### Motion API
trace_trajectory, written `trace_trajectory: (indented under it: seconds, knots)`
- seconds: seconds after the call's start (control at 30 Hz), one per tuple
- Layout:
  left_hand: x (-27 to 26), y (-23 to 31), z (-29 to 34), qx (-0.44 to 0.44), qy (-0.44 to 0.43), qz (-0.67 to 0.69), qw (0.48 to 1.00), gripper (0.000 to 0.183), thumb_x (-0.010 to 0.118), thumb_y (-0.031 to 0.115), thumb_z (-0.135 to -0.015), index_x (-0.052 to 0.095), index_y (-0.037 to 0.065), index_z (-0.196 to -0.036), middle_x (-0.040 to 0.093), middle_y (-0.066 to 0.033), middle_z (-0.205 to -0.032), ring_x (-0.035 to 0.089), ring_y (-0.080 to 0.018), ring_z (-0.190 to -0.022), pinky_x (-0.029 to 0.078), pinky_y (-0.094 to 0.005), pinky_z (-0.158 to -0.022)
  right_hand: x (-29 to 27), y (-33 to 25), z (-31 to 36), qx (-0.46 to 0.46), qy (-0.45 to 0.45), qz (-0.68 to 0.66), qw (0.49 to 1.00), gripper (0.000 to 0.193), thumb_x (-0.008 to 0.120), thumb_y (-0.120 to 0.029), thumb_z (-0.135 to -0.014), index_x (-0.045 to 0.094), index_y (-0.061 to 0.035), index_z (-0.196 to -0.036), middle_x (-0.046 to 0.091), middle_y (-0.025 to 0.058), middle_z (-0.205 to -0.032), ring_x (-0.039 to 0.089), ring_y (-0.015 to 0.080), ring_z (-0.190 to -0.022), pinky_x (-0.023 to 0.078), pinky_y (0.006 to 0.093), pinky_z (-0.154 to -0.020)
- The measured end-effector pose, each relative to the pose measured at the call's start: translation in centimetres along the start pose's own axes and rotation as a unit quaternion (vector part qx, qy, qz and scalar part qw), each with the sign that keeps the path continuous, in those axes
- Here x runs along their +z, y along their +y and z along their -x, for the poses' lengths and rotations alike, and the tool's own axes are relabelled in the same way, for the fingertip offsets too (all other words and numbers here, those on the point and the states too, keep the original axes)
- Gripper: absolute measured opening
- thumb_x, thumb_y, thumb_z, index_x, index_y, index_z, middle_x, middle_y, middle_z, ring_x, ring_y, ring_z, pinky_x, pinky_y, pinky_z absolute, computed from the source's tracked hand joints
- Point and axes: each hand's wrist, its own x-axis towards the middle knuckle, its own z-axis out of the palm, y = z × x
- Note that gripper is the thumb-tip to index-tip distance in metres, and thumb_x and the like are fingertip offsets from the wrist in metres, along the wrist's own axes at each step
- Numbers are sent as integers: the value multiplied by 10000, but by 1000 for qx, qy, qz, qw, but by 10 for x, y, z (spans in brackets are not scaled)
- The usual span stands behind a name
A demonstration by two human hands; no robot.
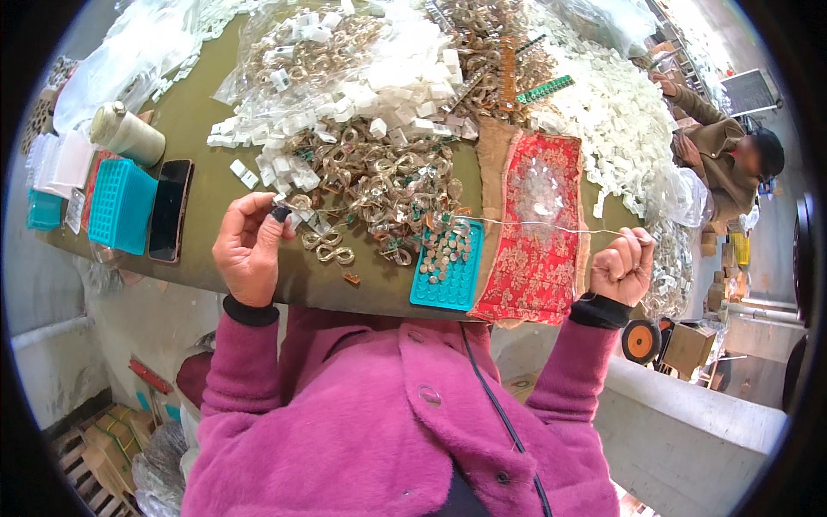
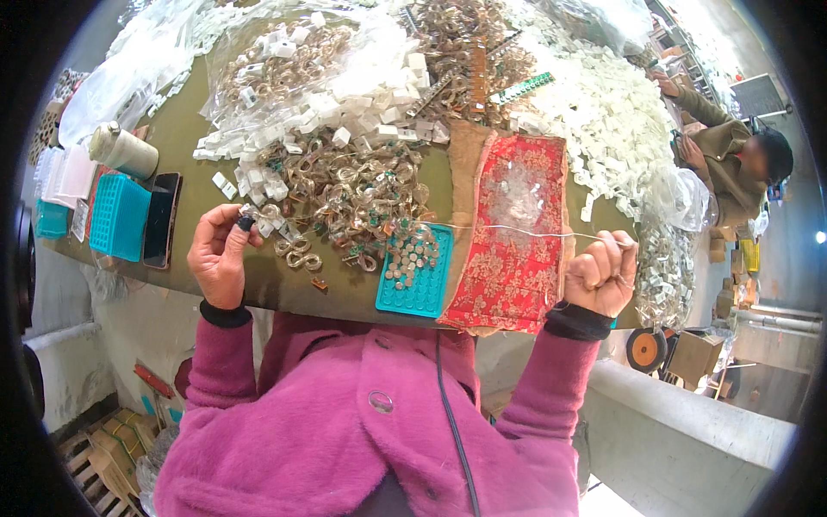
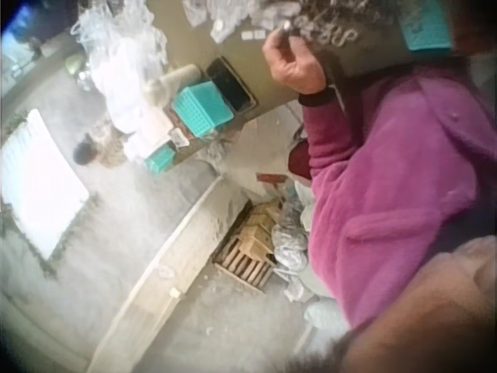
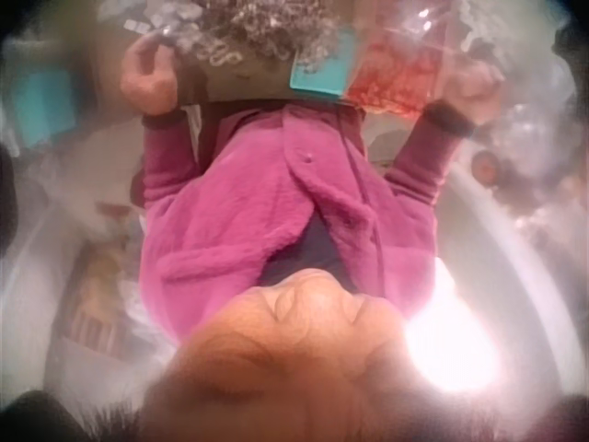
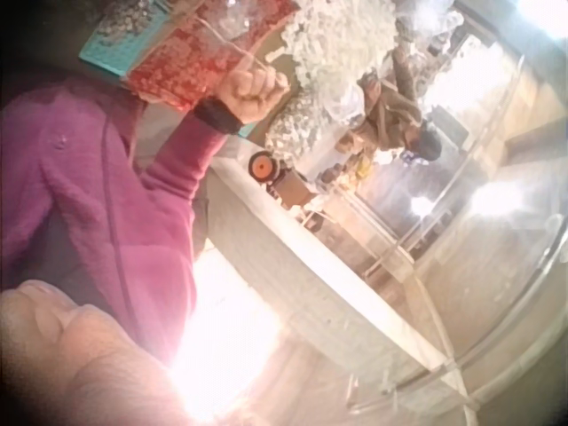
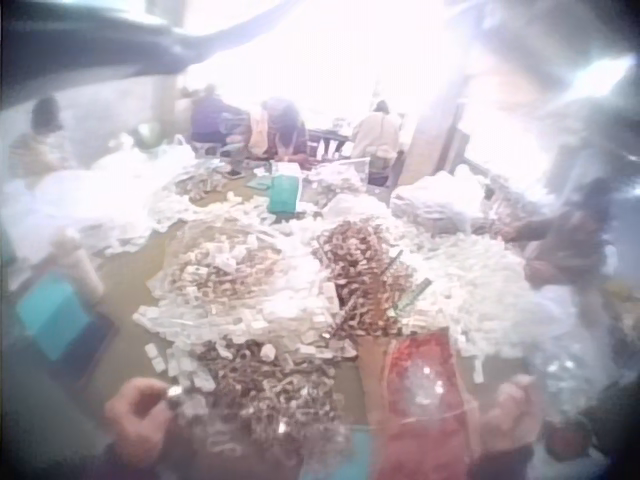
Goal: The person repeatedly picks up small white plastic housings and black cylindrical components from a cluttered table, inserts the black component into the housing, and places the assembled unit on the table. The person also handles tangled wires and small metal parts during the process.
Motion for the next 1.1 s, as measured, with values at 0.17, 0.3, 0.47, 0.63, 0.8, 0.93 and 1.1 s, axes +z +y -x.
trace_trajectory:
  seconds: [0.17,0.3,0.47,0.63,0.8,0.93,1.1]
  knots:
    - [13,-9,-3,14,-39,-59,997,201,662,-65,-969,658,-33,-1168,677,-65,-1060,670,-109,-852,581,-253,-749,-6,-26,6,-31,53,20,998,126,593,-139,-1068,581,-18,-1036,383,-21,-718,285,83,-514,238,267,-443]
    - [13,-9,-6,29,-37,-111,993,191,667,-86,-939,686,-42,-1123,667,-47,-1052,671,-102,-860,568,-250,-746,15,-64,8,-85,-4,46,995,90,619,-51,-1022,540,-36,-982,400,-23,-723,260,66,-491,224,254,-430]
    - [16,-3,-11,-12,-16,-83,996,225,648,-85,-948,661,-22,-1164,664,-41,-1079,629,-79,-800,545,-236,-714,31,-96,0,-85,34,102,991,83,589,-57,-1034,546,-6,-986,377,-5,-706,262,89,-495,241,271,-439]
    - [13,8,-16,45,-4,-36,998,214,627,-62,-988,642,-12,-1196,666,-49,-1112,617,-83,-791,533,-224,-703,63,-141,-10,-93,-13,135,986,77,548,-43,-1041,524,-8,-976,371,10,-707,274,100,-515,258,270,-466]
    - [15,4,-20,18,-33,-65,997,224,630,-76,-976,644,-15,-1191,678,-52,-1043,622,-87,-788,535,-227,-701,72,-207,-8,-142,35,165,975,102,556,24,-995,490,-17,-929,347,14,-699,260,100,-506,259,269,-478]
    - [20,0,-18,16,-34,-61,997,229,630,-84,-968,645,-19,-1187,677,-44,-1015,617,-85,-769,531,-229,-694,77,-244,-2,-179,-4,107,978,191,555,69,-963,447,-44,-853,319,9,-692,249,97,-504,262,270,-498]
    - [22,9,-22,38,-7,-50,998,220,619,-84,-977,643,-18,-1185,664,-46,-1037,606,-85,-775,526,-229,-694,30,-237,-2,-161,139,309,927,238,570,-61,-1039,456,-70,-830,309,-15,-673,257,95,-518,245,280,-490]
